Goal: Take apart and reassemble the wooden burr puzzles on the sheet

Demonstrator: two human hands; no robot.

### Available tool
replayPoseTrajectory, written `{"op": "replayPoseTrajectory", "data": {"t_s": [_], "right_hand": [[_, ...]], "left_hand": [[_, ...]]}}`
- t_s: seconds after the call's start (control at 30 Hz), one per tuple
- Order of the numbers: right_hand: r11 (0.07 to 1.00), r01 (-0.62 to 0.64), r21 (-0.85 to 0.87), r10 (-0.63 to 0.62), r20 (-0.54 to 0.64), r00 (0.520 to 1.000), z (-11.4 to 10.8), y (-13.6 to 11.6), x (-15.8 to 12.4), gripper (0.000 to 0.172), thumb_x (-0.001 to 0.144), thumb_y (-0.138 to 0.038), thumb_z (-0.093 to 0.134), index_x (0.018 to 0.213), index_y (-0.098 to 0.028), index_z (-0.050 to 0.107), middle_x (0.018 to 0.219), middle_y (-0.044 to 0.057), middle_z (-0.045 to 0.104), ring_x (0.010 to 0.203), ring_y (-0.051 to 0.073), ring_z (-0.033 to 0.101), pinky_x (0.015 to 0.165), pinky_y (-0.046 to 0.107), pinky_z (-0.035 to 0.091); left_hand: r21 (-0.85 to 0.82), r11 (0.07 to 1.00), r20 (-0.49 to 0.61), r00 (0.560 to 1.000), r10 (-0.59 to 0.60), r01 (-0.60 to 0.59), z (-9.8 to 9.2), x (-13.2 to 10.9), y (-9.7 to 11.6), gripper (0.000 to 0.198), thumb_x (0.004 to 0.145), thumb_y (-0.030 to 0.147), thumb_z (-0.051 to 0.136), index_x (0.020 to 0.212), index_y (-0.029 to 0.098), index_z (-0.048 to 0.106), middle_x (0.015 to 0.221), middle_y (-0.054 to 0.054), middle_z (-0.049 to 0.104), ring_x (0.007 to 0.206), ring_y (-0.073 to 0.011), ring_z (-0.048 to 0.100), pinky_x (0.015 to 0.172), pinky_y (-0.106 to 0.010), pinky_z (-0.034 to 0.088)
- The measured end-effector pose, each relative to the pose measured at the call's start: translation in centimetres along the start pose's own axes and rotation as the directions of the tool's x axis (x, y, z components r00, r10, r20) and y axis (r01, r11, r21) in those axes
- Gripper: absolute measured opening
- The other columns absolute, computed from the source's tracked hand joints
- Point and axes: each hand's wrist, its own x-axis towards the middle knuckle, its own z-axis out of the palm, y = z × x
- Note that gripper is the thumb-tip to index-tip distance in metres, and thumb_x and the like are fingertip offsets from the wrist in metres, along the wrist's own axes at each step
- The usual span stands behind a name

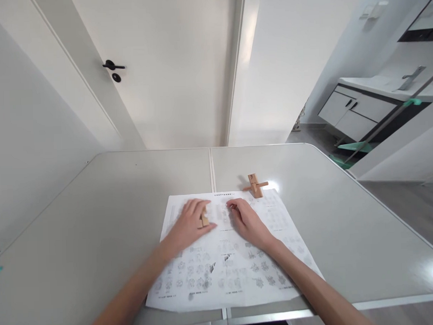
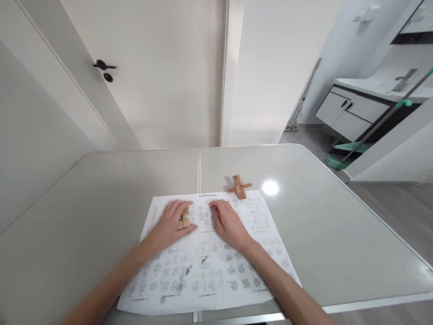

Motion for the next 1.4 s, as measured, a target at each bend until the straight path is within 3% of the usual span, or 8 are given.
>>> {"op": "replayPoseTrajectory", "data": {"t_s": [0.23,0.37,0.5,0.6,0.7,0.83,1.13,1.4], "right_hand": [[1.0,-0.003,-0.008,0.003,0.023,1.0,0.0,0.2,-0.1,0.02,0.103,-0.019,0.042,0.117,-0.024,0.056,0.107,0.011,0.065,0.096,0.027,0.062,0.083,0.043,0.055],[1.0,-0.009,-0.005,0.01,0.025,1.0,-0.1,0.0,-0.1,0.018,0.103,-0.021,0.045,0.116,-0.024,0.056,0.107,0.011,0.065,0.095,0.027,0.062,0.082,0.042,0.055],[1.0,-0.017,0.006,0.017,0.037,0.999,-0.1,-0.3,0.0,0.017,0.104,-0.023,0.043,0.113,-0.024,0.058,0.106,0.01,0.065,0.095,0.026,0.062,0.082,0.041,0.053],[0.998,-0.047,0.047,0.046,0.033,0.998,-0.2,-0.3,0.1,0.02,0.106,-0.026,0.041,0.109,-0.024,0.061,0.1,0.008,0.067,0.089,0.025,0.063,0.079,0.038,0.052],[0.99,-0.105,0.095,0.104,0.023,0.994,-0.3,-0.1,0.2,0.021,0.105,-0.029,0.043,0.103,-0.024,0.064,0.092,0.005,0.069,0.075,0.022,0.06,0.069,0.034,0.049],[0.984,-0.153,0.086,0.152,0.018,0.988,-0.3,0.3,0.4,0.023,0.103,-0.029,0.045,0.097,-0.024,0.067,0.084,0.003,0.07,0.066,0.02,0.057,0.061,0.031,0.045],[0.981,-0.177,0.085,0.176,0.02,0.984,-0.2,0.6,0.7,0.025,0.103,-0.03,0.046,0.095,-0.024,0.069,0.083,0.003,0.071,0.062,0.019,0.054,0.058,0.03,0.042],[0.939,-0.248,0.239,0.264,-0.035,0.964,-0.7,0.2,1.0,0.024,0.101,-0.034,0.05,0.091,-0.022,0.067,0.078,0.003,0.068,0.064,0.018,0.057,0.06,0.03,0.044]], "left_hand": [[0.171,0.979,-0.115,0.989,-0.094,0.113,-4.2,-0.7,-6.1,0.047,0.096,0.047,0.064,0.137,0.026,0.052,0.13,-0.01,0.058,0.128,-0.0324,0.05,0.111,-0.051,0.042],[0.308,0.95,-0.208,0.978,0.014,0.052,-4.2,-1.3,-3.8,0.056,0.092,0.043,0.069,0.14,0.024,0.049,0.146,-0.017,0.049,0.136,-0.038,0.046,0.117,-0.059,0.032],[0.199,0.961,-0.048,0.978,0.205,-0.191,-2.6,-0.1,1.2,0.052,0.095,0.041,0.066,0.142,0.028,0.049,0.146,-0.012,0.052,0.137,-0.0333,0.049,0.115,-0.05,0.039],[0.021,0.978,0.09,0.975,0.203,-0.205,-0.9,1.4,3.3,0.037,0.099,0.039,0.06,0.134,0.03,0.056,0.126,-0.006,0.063,0.099,-0.0228,0.067,0.086,-0.036,0.054],[-0.074,0.988,0.101,0.984,0.145,-0.138,0.6,2.3,3.1,0.022,0.1,0.036,0.058,0.12,0.027,0.062,0.098,0.0,0.066,0.066,-0.0152,0.061,0.064,-0.03,0.048],[-0.092,0.986,0.058,0.988,0.145,-0.14,1.4,2.1,1.8,0.016,0.1,0.031,0.056,0.114,0.027,0.061,0.105,-0.001,0.067,0.068,-0.0147,0.061,0.064,-0.03,0.047],[0.017,0.976,0.059,0.975,0.215,-0.217,1.8,1.9,1.7,0.011,0.101,0.023,0.05,0.104,0.024,0.06,0.083,0.001,0.062,0.063,-0.0142,0.056,0.058,-0.028,0.042],[0.061,0.968,0.04,0.97,0.241,-0.243,1.7,1.9,1.7,0.011,0.1,0.019,0.051,0.097,0.023,0.06,0.075,0.003,0.054,0.062,-0.0136,0.05,0.057,-0.027,0.036]]}}
